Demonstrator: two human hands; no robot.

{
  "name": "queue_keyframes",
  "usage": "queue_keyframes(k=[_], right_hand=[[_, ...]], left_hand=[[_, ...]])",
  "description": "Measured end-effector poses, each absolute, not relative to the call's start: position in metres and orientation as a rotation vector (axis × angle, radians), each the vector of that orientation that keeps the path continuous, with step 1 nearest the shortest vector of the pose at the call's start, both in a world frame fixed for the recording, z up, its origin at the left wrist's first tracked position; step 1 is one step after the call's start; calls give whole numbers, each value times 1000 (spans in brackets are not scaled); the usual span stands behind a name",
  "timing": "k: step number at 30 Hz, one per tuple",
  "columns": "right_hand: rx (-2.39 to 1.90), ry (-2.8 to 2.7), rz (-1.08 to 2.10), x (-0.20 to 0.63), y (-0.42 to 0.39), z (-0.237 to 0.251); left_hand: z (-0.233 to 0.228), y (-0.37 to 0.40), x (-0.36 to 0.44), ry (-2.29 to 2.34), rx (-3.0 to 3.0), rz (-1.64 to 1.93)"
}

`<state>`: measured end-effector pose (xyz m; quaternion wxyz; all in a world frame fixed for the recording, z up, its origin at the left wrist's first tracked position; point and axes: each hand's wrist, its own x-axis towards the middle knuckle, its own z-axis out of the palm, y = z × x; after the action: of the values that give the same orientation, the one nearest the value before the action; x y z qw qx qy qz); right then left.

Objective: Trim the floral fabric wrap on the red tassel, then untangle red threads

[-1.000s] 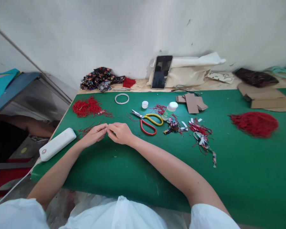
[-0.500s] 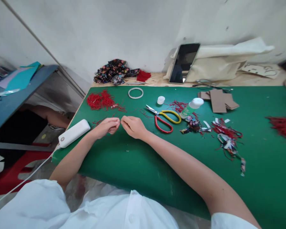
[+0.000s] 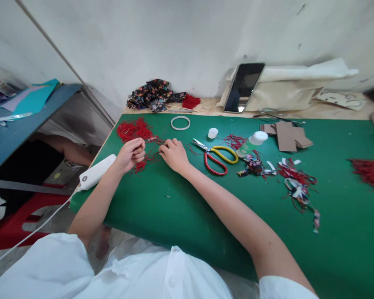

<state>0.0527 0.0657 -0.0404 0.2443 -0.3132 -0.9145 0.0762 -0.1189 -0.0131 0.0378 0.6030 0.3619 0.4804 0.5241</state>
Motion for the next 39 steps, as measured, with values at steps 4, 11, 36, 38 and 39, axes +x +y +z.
queue_keyframes(k=[4,11,36,38,39], right_hand=[[-868,-2551,171,49,66,-43],[-873,-2606,57,52,60,-41],[-447,-2397,-757,107,38,63],[-496,-2401,-712,113,43,67],[-527,-2410,-679,115,45,69]], left_hand=[[32,-13,-111,1134,889,1148],[19,-9,-102,1227,976,1086],[17,-21,-94,993,1080,943],[19,-21,-94,1018,1039,968],[20,-21,-95,1031,1025,978]])
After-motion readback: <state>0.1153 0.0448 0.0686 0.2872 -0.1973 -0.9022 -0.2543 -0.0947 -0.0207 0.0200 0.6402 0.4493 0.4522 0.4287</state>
